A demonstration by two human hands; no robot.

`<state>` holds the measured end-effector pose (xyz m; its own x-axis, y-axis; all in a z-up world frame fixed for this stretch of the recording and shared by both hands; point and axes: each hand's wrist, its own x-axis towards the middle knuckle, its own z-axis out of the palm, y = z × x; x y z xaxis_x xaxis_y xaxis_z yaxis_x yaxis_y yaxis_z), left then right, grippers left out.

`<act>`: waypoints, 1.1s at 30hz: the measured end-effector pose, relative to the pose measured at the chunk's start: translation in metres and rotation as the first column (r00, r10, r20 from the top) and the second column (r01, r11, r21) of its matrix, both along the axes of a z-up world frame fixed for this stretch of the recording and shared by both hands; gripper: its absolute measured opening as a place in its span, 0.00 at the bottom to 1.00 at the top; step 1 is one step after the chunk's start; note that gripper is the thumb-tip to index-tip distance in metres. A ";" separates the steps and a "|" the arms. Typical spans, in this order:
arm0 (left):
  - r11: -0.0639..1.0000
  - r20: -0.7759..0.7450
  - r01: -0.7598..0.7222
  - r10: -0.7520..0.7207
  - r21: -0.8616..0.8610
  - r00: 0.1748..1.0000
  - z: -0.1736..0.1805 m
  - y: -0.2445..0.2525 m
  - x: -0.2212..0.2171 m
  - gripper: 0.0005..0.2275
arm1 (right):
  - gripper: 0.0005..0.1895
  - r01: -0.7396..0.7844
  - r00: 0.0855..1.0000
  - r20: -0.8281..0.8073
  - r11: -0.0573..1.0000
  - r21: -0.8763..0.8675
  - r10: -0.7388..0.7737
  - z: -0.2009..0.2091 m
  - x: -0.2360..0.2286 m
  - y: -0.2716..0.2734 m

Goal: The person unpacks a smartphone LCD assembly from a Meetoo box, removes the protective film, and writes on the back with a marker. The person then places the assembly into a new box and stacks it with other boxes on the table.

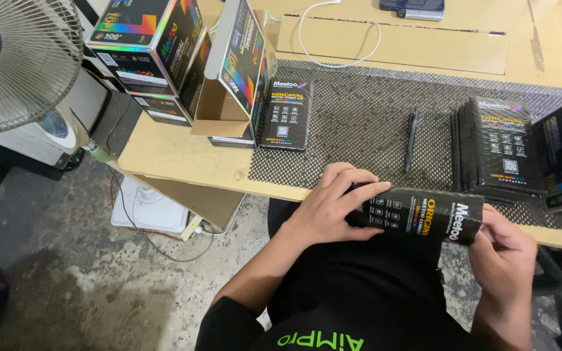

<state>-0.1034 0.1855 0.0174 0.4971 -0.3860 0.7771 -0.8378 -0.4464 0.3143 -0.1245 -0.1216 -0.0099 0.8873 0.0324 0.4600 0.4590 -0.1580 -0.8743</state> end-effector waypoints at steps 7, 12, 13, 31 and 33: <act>0.983 0.076 0.099 -0.112 0.156 0.991 0.019 0.004 0.006 0.27 | 0.13 -0.339 0.910 -0.284 0.936 -0.092 0.302 0.008 0.010 -0.019; 0.992 -0.103 0.116 -0.110 0.053 0.989 0.035 0.016 0.029 0.26 | 0.08 -0.302 0.854 -0.237 0.813 0.498 0.462 0.013 0.023 -0.045; 0.991 -0.104 0.126 -0.120 0.052 0.987 0.035 0.020 0.029 0.26 | 0.08 -0.293 0.858 -0.239 0.816 0.498 0.454 0.013 0.025 -0.057; 0.850 -0.463 -0.480 0.522 0.217 0.716 0.003 -0.005 0.078 0.33 | 0.38 0.057 0.968 -0.248 0.921 0.385 0.044 0.043 0.051 -0.087; 0.861 -0.521 -0.414 0.508 0.294 0.686 0.001 -0.005 0.081 0.35 | 0.26 0.048 0.973 -0.223 0.897 0.440 0.057 0.040 0.054 -0.090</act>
<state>-0.0225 0.1809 0.0188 0.9657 -0.0690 0.2504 -0.2020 -0.8056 0.5570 -0.0709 -0.2121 0.0299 0.9685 -0.1223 0.2170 0.2428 0.2678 -0.9324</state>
